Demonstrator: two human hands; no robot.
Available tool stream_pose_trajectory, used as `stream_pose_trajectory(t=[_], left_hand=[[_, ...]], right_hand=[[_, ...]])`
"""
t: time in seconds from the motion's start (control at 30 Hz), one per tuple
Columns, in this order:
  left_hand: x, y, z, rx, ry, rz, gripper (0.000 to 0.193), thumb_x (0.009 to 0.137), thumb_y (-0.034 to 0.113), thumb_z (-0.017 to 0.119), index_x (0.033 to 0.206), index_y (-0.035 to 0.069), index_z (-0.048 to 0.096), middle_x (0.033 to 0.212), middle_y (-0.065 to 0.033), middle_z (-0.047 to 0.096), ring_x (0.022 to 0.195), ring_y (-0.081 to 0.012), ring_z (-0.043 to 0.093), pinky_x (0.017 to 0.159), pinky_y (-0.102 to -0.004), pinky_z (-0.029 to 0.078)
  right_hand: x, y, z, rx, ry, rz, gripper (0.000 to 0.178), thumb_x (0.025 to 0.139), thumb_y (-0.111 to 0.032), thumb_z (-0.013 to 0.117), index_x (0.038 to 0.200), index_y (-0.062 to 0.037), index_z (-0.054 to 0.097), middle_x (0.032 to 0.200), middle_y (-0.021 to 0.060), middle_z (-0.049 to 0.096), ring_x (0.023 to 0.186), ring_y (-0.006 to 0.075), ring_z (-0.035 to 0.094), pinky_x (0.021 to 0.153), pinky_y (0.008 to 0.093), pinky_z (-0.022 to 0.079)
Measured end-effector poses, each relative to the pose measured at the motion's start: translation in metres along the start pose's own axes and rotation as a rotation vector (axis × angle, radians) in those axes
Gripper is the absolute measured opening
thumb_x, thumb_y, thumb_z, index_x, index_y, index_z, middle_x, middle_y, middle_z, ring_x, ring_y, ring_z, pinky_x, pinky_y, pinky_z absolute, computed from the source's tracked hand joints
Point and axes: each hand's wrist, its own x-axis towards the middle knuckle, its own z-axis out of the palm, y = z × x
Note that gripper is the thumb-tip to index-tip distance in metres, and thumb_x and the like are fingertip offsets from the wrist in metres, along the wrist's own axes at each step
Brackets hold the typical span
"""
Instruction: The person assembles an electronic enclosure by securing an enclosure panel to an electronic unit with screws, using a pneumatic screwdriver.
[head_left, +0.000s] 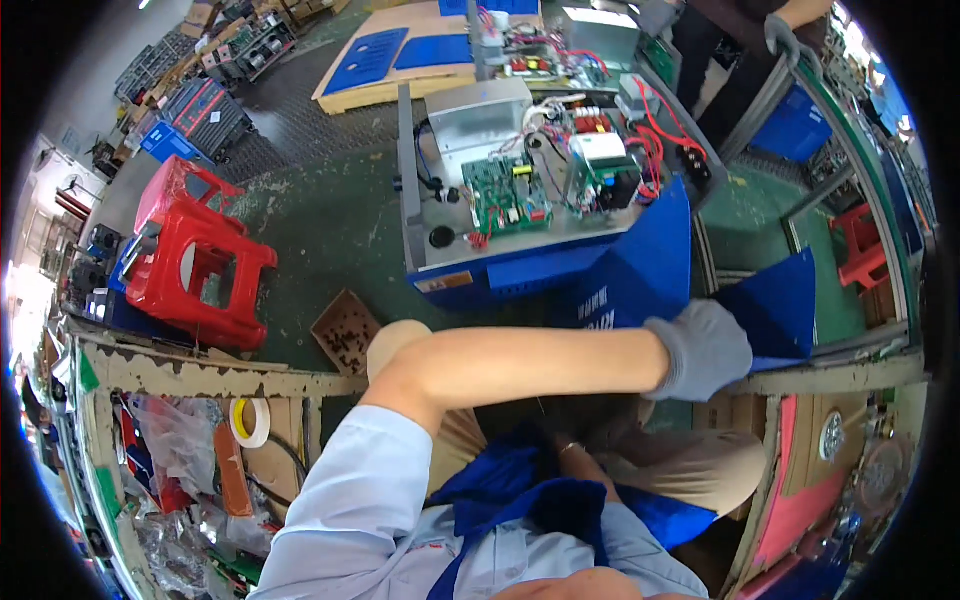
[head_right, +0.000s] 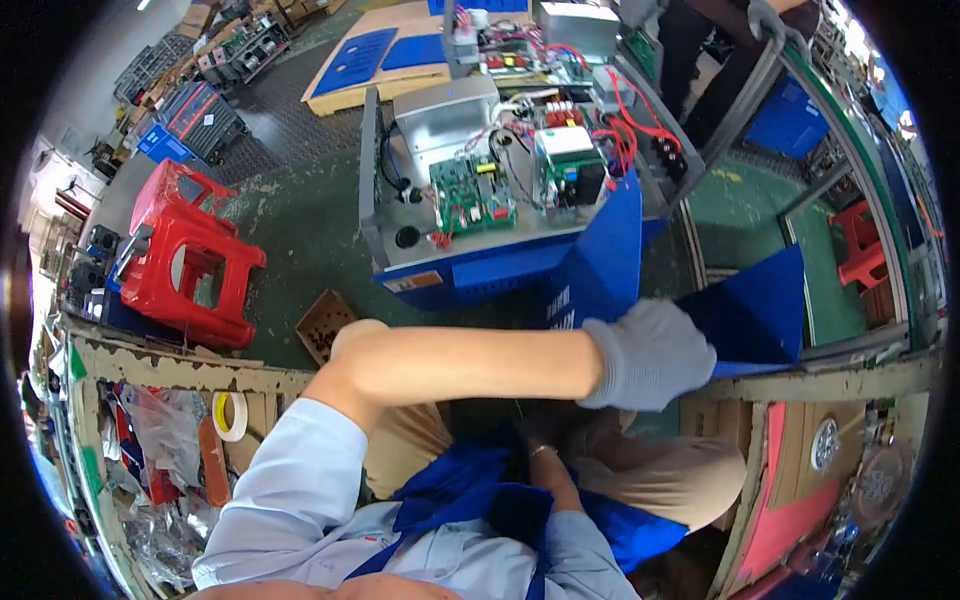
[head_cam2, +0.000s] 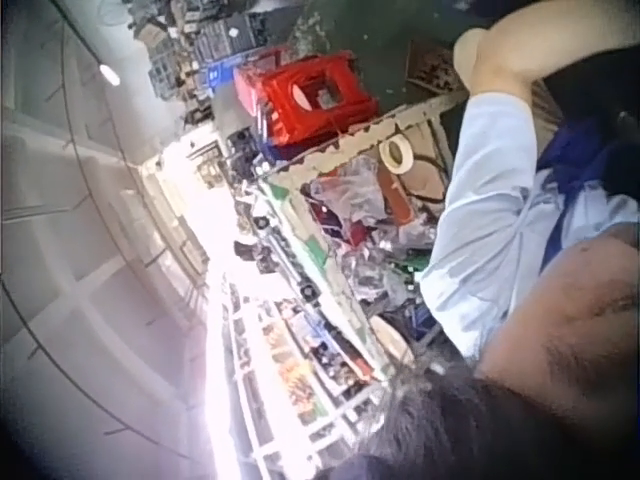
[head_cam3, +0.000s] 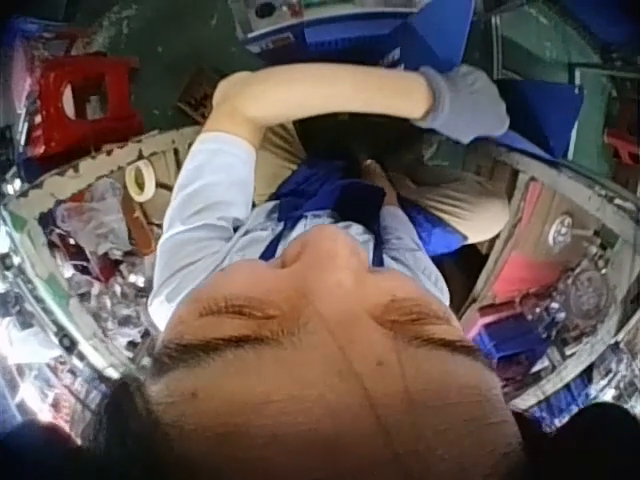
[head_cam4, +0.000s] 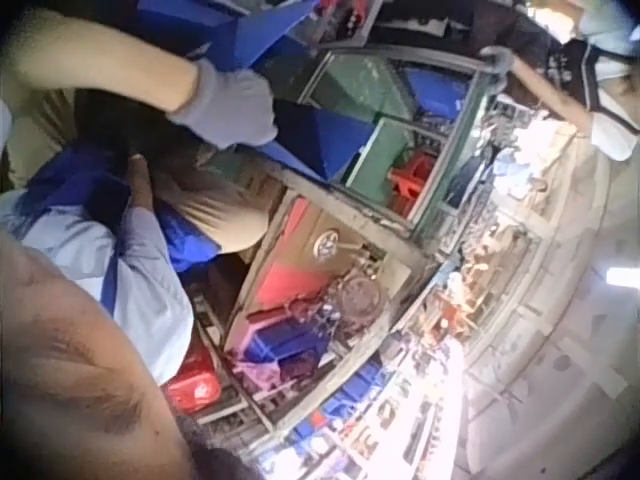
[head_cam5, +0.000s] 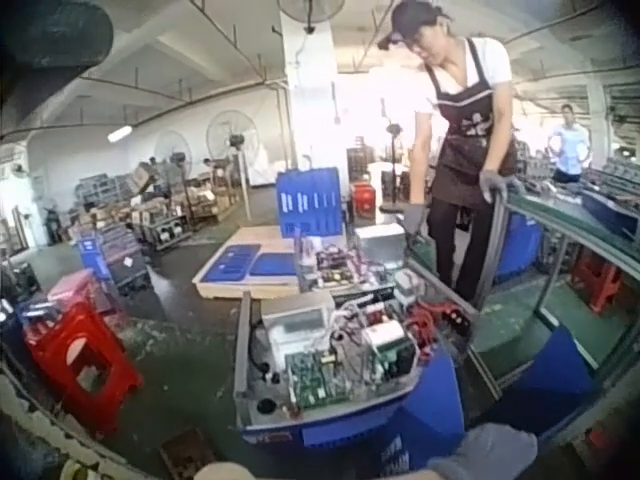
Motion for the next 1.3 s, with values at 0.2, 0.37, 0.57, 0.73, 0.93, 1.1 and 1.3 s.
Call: stream_pose_trajectory(t=[0.2,0.37,0.57,0.73,0.93,1.1,1.3], left_hand=[[0.015,-0.009,0.005,0.008,0.094,0.040,0.017,0.064,0.018,0.069,0.078,0.011,0.074,0.078,-0.0112,0.070,0.073,-0.0276,0.069,0.051,-0.0396,0.050],[0.056,-0.016,-0.022,0.029,0.092,0.116,0.017,0.066,0.012,0.065,0.080,0.005,0.073,0.080,-0.0160,0.070,0.077,-0.0308,0.069,0.061,-0.0408,0.053],[0.099,-0.006,-0.028,0.067,0.113,0.122,0.021,0.069,0.014,0.064,0.085,0.005,0.073,0.087,-0.0170,0.070,0.083,-0.0324,0.069,0.065,-0.0431,0.054],[0.110,0.015,-0.009,0.051,0.032,0.097,0.026,0.072,0.013,0.060,0.093,0.004,0.072,0.095,-0.0185,0.070,0.089,-0.0355,0.068,0.068,-0.0458,0.054],[0.099,0.041,-0.020,0.057,-0.004,0.127,0.026,0.071,0.013,0.060,0.092,0.002,0.071,0.095,-0.0208,0.069,0.093,-0.0376,0.067,0.073,-0.0475,0.054],[0.096,0.011,-0.016,0.059,-0.030,0.130,0.026,0.074,0.019,0.058,0.092,0.003,0.069,0.099,-0.0194,0.067,0.094,-0.0377,0.064,0.080,-0.0468,0.051],[0.066,-0.014,-0.024,0.082,-0.007,0.060,0.023,0.080,0.022,0.056,0.092,0.006,0.066,0.094,-0.0172,0.067,0.092,-0.0364,0.064,0.080,-0.0477,0.050]], right_hand=[[-0.111,0.069,0.039,0.216,-0.169,0.226,0.032,0.080,-0.036,0.065,0.082,-0.0044,0.065,0.076,0.0111,0.066,0.071,0.0256,0.064,0.068,0.0402,0.050],[-0.213,0.148,0.030,0.413,-0.298,0.468,0.033,0.080,-0.038,0.066,0.081,-0.0049,0.066,0.073,0.0097,0.066,0.068,0.0237,0.063,0.064,0.0388,0.050],[-0.087,0.058,0.036,0.688,-0.367,0.687,0.035,0.080,-0.040,0.066,0.079,-0.0053,0.066,0.070,0.0083,0.065,0.064,0.0218,0.062,0.061,0.0374,0.049],[-0.104,0.005,-0.065,0.959,-0.547,0.549,0.034,0.080,-0.037,0.067,0.062,-0.0096,0.061,0.053,0.0043,0.053,0.043,0.0153,0.046,0.040,0.0297,0.032],[-0.206,-0.054,-0.224,0.839,-0.576,0.614,0.031,0.083,-0.036,0.066,0.069,-0.0100,0.058,0.053,0.0001,0.050,0.039,0.0103,0.039,0.038,0.0289,0.028],[-0.328,-0.107,-0.306,0.848,-0.386,0.647,0.032,0.086,-0.038,0.067,0.092,-0.0075,0.059,0.058,-0.0061,0.043,0.045,0.0036,0.034,0.038,0.0210,0.027],[-0.441,-0.181,-0.333,1.181,-0.009,0.710,0.038,0.086,-0.018,0.069,0.115,-0.0052,0.049,0.060,-0.0038,0.041,0.043,0.0035,0.036,0.037,0.0197,0.027]])
